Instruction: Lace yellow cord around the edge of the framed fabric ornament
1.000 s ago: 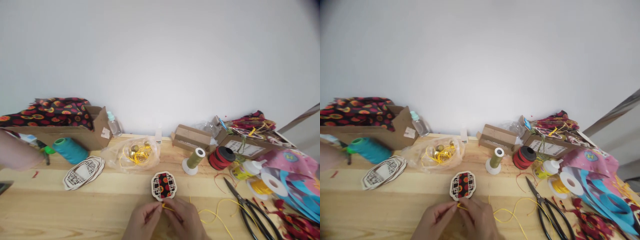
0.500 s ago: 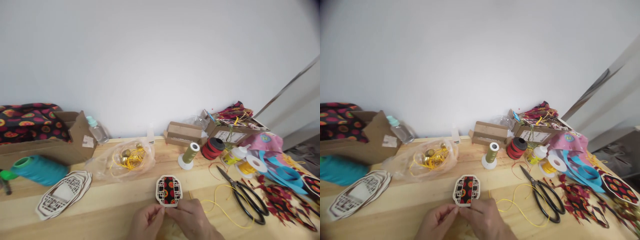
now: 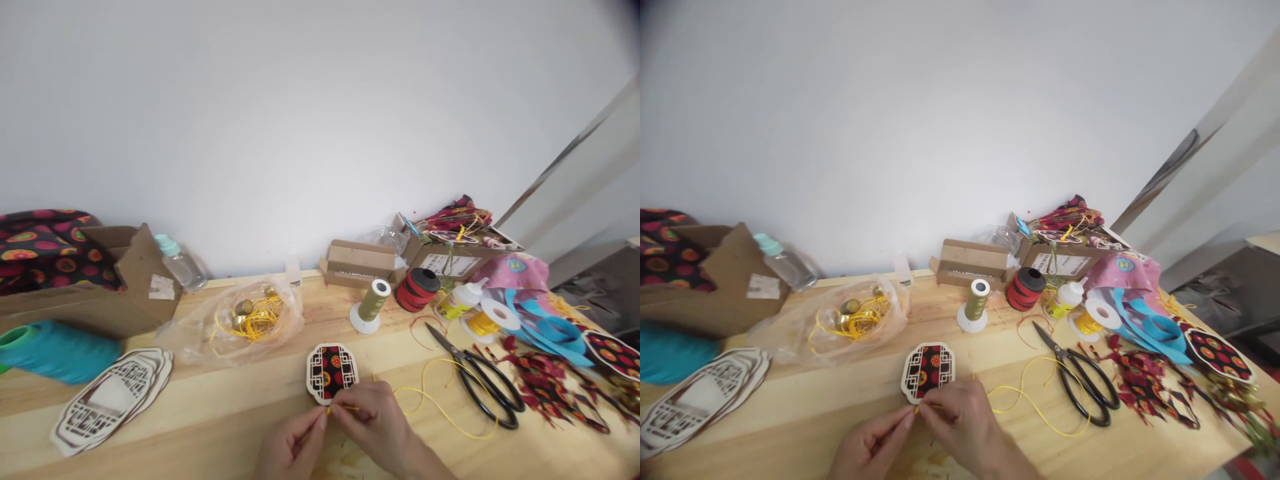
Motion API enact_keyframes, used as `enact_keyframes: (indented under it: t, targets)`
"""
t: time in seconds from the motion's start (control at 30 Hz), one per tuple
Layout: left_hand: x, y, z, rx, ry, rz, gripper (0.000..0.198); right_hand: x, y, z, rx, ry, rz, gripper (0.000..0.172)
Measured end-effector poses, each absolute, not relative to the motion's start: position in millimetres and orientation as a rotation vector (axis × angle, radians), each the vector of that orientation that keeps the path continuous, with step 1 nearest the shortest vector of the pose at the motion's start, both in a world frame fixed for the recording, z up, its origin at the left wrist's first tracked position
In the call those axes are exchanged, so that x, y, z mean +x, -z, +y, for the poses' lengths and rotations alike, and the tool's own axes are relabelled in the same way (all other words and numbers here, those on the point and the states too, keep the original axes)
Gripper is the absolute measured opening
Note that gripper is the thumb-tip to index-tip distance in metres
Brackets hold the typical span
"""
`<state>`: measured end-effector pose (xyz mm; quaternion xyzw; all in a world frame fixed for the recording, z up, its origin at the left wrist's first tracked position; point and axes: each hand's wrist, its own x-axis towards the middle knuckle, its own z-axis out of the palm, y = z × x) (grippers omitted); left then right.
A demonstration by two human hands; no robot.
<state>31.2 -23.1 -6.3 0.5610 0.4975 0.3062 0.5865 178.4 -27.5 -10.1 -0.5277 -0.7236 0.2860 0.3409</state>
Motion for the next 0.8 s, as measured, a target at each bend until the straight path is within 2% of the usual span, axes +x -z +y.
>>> enact_keyframes:
  t: [0.1,0.63,0.8]
  targets:
    - [31.7,8.8,-23.9,1.339,-0.707,1.161,0.025,178.5,11.0,-28.0,-1.405,-0.788,-1.892,0.025]
    - [32.9,4.4,-19.8,1.393,-0.671,1.172,0.027,184.8,11.7,-30.7,-1.304,-0.793,-1.895,0.023]
    - [32.4,6.2,-21.3,1.47,-0.646,1.184,0.025,183.3,12.5,-30.5,-1.408,-0.828,-1.815,0.024]
